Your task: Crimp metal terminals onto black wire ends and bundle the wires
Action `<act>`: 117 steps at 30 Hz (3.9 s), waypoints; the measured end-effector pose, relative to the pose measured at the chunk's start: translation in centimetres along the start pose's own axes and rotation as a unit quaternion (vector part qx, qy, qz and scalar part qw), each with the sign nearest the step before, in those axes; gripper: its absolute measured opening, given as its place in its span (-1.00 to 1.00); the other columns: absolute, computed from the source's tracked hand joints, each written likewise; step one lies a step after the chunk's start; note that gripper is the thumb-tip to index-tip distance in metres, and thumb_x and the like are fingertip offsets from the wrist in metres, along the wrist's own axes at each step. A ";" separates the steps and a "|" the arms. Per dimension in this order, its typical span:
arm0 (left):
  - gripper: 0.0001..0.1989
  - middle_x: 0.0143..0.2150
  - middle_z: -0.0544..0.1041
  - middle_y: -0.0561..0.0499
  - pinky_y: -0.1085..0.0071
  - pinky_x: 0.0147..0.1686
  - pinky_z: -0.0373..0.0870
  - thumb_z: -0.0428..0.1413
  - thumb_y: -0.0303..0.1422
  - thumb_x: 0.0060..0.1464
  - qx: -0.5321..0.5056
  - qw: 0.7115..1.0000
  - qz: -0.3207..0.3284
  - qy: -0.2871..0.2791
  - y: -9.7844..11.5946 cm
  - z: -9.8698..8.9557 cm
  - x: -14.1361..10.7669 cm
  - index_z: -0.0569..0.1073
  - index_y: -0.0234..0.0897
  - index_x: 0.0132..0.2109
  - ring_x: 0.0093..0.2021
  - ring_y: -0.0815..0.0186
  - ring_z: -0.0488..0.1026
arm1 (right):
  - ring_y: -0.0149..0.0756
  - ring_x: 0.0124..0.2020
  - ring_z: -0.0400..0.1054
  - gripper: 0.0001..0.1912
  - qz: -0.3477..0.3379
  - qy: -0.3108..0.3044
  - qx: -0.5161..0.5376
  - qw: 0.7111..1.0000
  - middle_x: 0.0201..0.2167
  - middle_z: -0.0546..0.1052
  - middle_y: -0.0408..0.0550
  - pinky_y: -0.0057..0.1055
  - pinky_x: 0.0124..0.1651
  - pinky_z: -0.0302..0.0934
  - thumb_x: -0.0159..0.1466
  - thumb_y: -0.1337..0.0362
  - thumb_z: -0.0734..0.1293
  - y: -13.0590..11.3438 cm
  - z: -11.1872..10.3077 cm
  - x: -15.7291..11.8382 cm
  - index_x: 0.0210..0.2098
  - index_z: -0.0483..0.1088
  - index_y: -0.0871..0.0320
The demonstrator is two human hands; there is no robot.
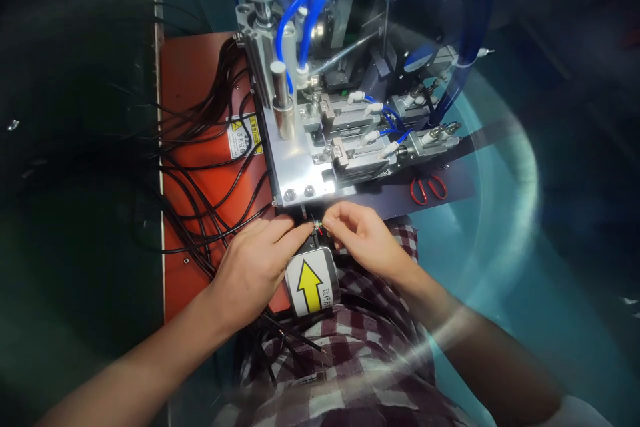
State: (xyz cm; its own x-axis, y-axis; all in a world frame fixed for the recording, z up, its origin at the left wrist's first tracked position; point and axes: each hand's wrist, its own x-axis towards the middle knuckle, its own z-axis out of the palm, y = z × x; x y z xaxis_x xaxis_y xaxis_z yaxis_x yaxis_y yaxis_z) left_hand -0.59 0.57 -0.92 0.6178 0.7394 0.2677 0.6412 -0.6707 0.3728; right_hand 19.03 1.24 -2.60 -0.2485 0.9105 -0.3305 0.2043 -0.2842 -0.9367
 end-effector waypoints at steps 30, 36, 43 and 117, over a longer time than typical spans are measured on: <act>-0.73 -0.36 0.49 -0.05 0.35 -0.43 0.26 -0.11 -0.52 0.21 0.094 0.995 0.038 0.010 0.2 -0.2 0.4 0.46 -0.37 -0.08 -0.43 0.29 0.35 | -0.43 -0.51 0.19 -0.81 -0.032 0.035 -0.134 0.990 -0.53 0.35 -0.20 -0.45 -0.42 0.10 0.28 0.22 0.19 -0.7 0.1 -0.4 -0.42 0.29 0.15; -0.72 -0.32 0.51 -0.08 0.35 -0.39 0.29 -0.12 -0.53 0.20 0.079 0.996 0.035 0.009 0.2 -0.1 0.3 0.44 -0.36 -0.06 -0.38 0.28 0.39 | -0.45 -0.54 0.14 -0.81 -0.024 0.012 -0.064 0.998 -0.54 0.30 -0.21 -0.47 -0.46 0.10 0.27 0.19 0.21 0.1 0.0 -0.1 -0.41 0.28 0.15; -0.72 -0.31 0.51 -0.08 0.35 -0.40 0.28 -0.12 -0.54 0.20 0.074 0.997 0.031 0.002 0.2 -0.1 0.2 0.44 -0.37 -0.06 -0.38 0.27 0.39 | -0.45 -0.53 0.14 -0.82 -0.032 0.015 -0.069 0.997 -0.54 0.30 -0.21 -0.47 -0.45 0.11 0.27 0.20 0.20 0.0 0.0 -0.2 -0.41 0.28 0.15; -0.76 -0.31 0.50 -0.09 0.35 -0.41 0.31 -0.08 -0.54 0.18 0.036 0.998 0.038 0.020 -0.1 0.0 0.2 0.42 -0.41 -0.07 -0.39 0.26 0.39 | -0.48 -0.58 0.08 -0.88 -0.039 0.157 -0.027 0.986 -0.60 0.28 -0.24 -0.50 -0.50 0.02 0.15 0.27 0.27 0.0 2.2 -0.3 -0.48 0.33 0.17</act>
State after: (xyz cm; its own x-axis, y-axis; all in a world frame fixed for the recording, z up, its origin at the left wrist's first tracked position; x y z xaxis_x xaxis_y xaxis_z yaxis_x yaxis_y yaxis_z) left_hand -0.50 0.80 -0.88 0.6488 0.6865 0.3282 0.6244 -0.7268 0.2860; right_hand 17.00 0.28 -2.77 0.0390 0.9794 -0.1981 0.2481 -0.2016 -0.9475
